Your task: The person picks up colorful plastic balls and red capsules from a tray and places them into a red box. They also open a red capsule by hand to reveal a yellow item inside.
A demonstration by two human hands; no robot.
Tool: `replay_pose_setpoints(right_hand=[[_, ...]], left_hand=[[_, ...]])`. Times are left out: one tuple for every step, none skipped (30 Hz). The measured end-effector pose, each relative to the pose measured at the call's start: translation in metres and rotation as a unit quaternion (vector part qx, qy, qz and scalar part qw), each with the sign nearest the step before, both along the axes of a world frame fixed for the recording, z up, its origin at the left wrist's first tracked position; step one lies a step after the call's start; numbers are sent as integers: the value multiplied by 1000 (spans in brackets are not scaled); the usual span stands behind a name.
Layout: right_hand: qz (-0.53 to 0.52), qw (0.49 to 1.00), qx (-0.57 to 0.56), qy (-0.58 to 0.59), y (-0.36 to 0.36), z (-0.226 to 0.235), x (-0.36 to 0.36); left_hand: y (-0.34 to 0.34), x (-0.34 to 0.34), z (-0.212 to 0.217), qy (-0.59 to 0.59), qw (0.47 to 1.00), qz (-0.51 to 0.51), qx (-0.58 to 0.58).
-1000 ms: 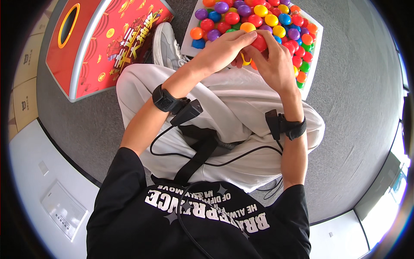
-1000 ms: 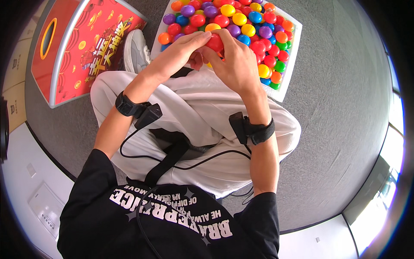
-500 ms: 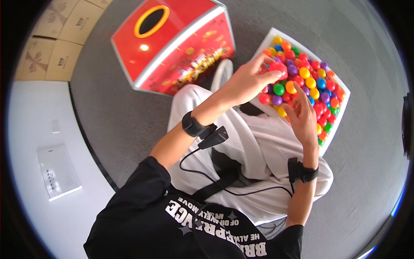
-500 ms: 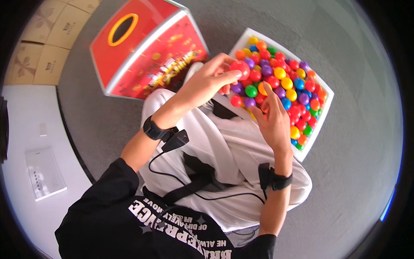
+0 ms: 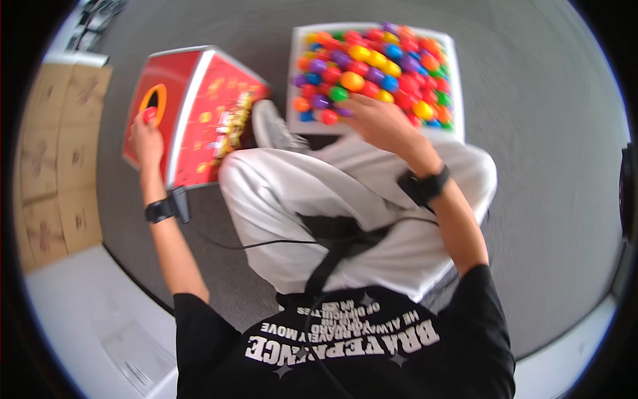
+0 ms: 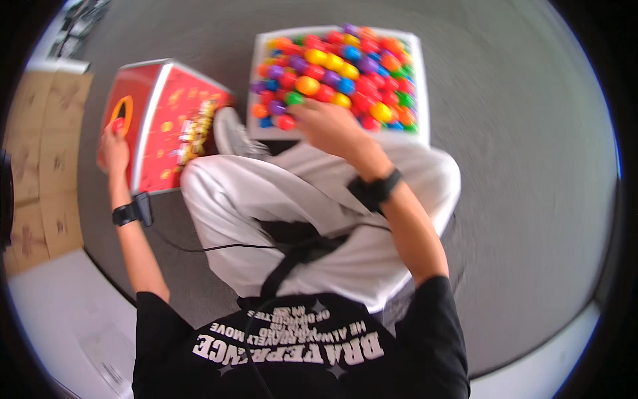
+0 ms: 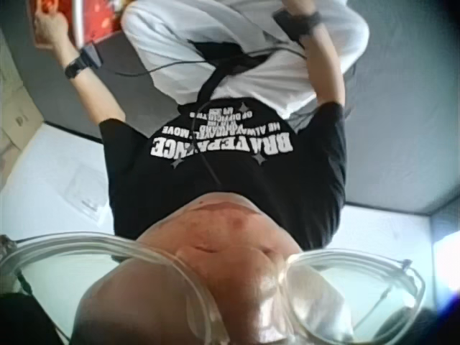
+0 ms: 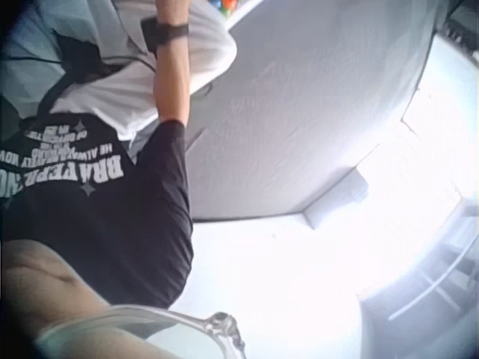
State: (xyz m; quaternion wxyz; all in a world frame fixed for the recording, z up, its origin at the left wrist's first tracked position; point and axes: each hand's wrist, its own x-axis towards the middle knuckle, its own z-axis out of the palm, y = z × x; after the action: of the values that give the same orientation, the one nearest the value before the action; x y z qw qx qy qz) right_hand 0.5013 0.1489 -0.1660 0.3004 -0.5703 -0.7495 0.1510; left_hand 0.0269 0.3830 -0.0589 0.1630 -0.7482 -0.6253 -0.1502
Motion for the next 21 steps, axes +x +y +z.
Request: replay_pose_setpoints(right_hand=[[65,995,63,-46,-6,4,-3],[33,998,-27,-51,-19,23,-23],[74,997,1,-14,-30,27,-32],[112,992,-21,-53,-45,35,-41],[126,992,-17,-22,-61,56,-55],[140,990,-4,0,-78,73,-66],[147,989,1,-3,-99,90,-66],[153,988,6,-6,-118,106,-63],[140,990,7,-8,-137,115,-55],[83,994,40,64,-159,122,-42],[27,988,74,134,-183,125,-30],[-78,982,121,126,-204,115,-14],[-161,970,123,137,-222,115,4],[-291,941,117,128,-240,106,24],[-408,884,128,189,-255,88,43],[-498,823,99,253,-270,71,54],[-522,814,45,253,-285,49,64],[-543,801,-11,253,-297,35,69],[-510,813,-51,275,-301,41,59],[-471,825,-89,300,-297,49,38],[-496,843,7,210,-287,40,12]], left_hand=[[-1,14,-7,-71,995,58,-39],[10,-12,-6,-87,994,37,-59],[21,-20,-5,-79,994,0,-81],[22,-1,-9,-89,987,20,-129],[28,-17,-13,-106,985,-21,-138],[36,-37,-12,-123,981,-56,-139],[37,-32,-18,-124,980,-71,-141],[36,-27,-21,-120,980,-63,-148],[35,-23,-22,-114,980,-55,-154],[34,-16,-22,-116,979,-68,-152],[31,-9,-22,-107,979,-57,-162],[27,-5,-22,-95,980,-45,-171],[32,-30,-15,-117,977,-51,-169],[31,-29,-14,-117,977,-59,-166],[30,-21,-16,-94,980,-50,-166],[27,-14,-18,-71,983,-39,-165],[25,-5,-19,-71,982,-49,-165],[23,3,-21,-71,980,-49,-178],[22,8,-22,-71,978,-47,-189],[26,-1,-21,-69,979,-49,-185],[32,-22,-15,-94,977,-87,-168]])
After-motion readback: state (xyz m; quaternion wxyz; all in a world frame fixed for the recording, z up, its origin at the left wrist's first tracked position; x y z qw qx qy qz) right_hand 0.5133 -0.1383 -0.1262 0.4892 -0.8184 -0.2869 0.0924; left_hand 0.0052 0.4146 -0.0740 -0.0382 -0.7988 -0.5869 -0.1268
